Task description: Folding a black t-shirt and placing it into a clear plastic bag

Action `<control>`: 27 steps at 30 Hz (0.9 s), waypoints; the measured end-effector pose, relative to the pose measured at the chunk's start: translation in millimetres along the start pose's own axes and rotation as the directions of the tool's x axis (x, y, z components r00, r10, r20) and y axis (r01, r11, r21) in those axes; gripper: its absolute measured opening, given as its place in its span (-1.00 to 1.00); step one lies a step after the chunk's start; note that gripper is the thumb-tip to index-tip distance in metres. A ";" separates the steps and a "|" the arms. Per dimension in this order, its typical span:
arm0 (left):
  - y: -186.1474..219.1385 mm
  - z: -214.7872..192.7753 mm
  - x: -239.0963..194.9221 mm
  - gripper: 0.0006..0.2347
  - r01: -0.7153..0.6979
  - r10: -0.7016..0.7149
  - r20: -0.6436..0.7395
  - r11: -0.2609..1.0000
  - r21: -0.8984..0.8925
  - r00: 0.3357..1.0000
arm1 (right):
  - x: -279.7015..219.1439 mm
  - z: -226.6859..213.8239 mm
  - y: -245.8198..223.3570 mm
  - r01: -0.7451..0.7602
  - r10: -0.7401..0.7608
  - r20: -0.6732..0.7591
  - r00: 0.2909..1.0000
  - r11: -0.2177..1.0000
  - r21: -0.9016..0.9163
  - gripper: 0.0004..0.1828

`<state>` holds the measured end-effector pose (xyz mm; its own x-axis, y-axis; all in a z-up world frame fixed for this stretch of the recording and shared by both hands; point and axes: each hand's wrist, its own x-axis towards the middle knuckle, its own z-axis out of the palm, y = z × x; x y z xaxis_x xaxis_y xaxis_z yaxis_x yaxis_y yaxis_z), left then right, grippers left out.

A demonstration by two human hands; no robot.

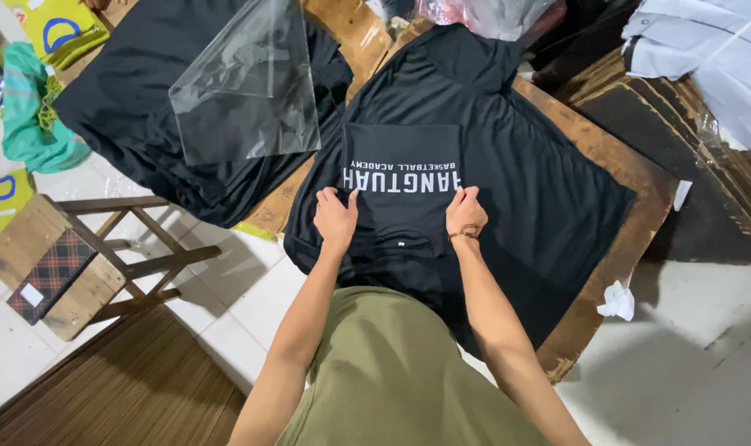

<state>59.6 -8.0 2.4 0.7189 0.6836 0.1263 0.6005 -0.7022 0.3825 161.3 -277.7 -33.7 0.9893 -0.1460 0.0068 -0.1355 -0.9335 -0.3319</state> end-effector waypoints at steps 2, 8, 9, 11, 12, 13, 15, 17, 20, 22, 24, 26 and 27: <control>2.5 4.8 -1.6 -0.60 -0.010 0.010 -0.007 0.999 0.043 1.000 | -3.6 -11.3 -10.0 0.006 0.000 -0.071 0.997 0.997 0.077 -0.75; -2.2 26.1 -6.4 -0.75 -0.082 0.085 -0.068 0.996 0.041 0.994 | -8.5 9.2 -8.9 0.061 -0.046 -0.229 0.972 0.996 0.058 -0.71; -4.2 32.1 -7.5 -0.78 -0.090 0.089 -0.087 0.996 -0.008 0.992 | -9.5 15.5 -6.7 0.061 -0.054 -0.229 0.972 0.998 0.027 -0.70; 0.7 24.2 -7.7 -0.78 0.008 -0.006 0.043 0.999 -0.044 0.999 | -12.0 12.0 -10.7 0.027 -0.020 -0.186 0.982 0.999 0.036 -0.68; 2.9 20.3 -8.8 -0.76 0.109 -0.096 0.174 0.992 -0.066 0.980 | -14.2 10.1 -11.8 -0.007 0.013 -0.144 0.989 0.999 0.044 -0.65; 0.9 23.8 -7.7 -0.76 0.110 -0.097 0.178 0.992 -0.063 0.979 | -13.9 7.9 -11.5 -0.009 0.015 -0.140 0.990 0.999 0.041 -0.65; -2.7 30.7 -5.2 -0.68 0.140 -0.128 0.303 0.990 -0.018 0.944 | -12.7 3.0 -11.1 -0.065 0.062 0.062 0.996 0.997 0.049 -0.56; -9.1 46.3 -4.1 -0.68 0.141 -0.119 0.318 0.989 -0.047 0.940 | -9.0 12.8 1.6 -0.057 0.052 0.094 0.994 0.997 0.044 -0.57; -4.2 56.7 -0.5 -0.69 0.129 -0.066 0.321 0.976 -0.178 0.945 | -3.6 0.2 3.9 -0.055 0.046 0.095 0.994 0.994 0.093 -0.61; 1.6 56.2 0.7 -0.69 0.111 -0.022 0.308 0.955 -0.274 0.951 | -5.4 -14.0 3.3 -0.066 0.056 0.066 0.996 0.987 0.147 -0.64; 8.6 54.1 -2.8 -0.65 0.197 -0.053 0.421 0.931 -0.307 0.906 | -11.0 -27.5 9.5 -0.144 0.142 0.026 0.990 0.982 0.126 -0.63; -6.2 72.3 -12.7 -0.64 0.214 -0.067 0.457 0.936 -0.278 0.887 | -24.2 -26.0 27.0 -0.177 0.172 0.054 0.984 0.978 0.109 -0.63; -12.8 81.6 -18.0 -0.63 0.234 -0.087 0.491 0.941 -0.246 0.867 | -30.5 -25.7 36.3 -0.207 0.199 0.085 0.976 0.974 0.092 -0.62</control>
<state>67.6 -27.6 -79.4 0.7429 0.5559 -0.3729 0.6466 -0.4517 0.6147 124.8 -315.5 -21.8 0.9435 -0.3005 -0.1396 -0.3313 -0.8490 -0.4116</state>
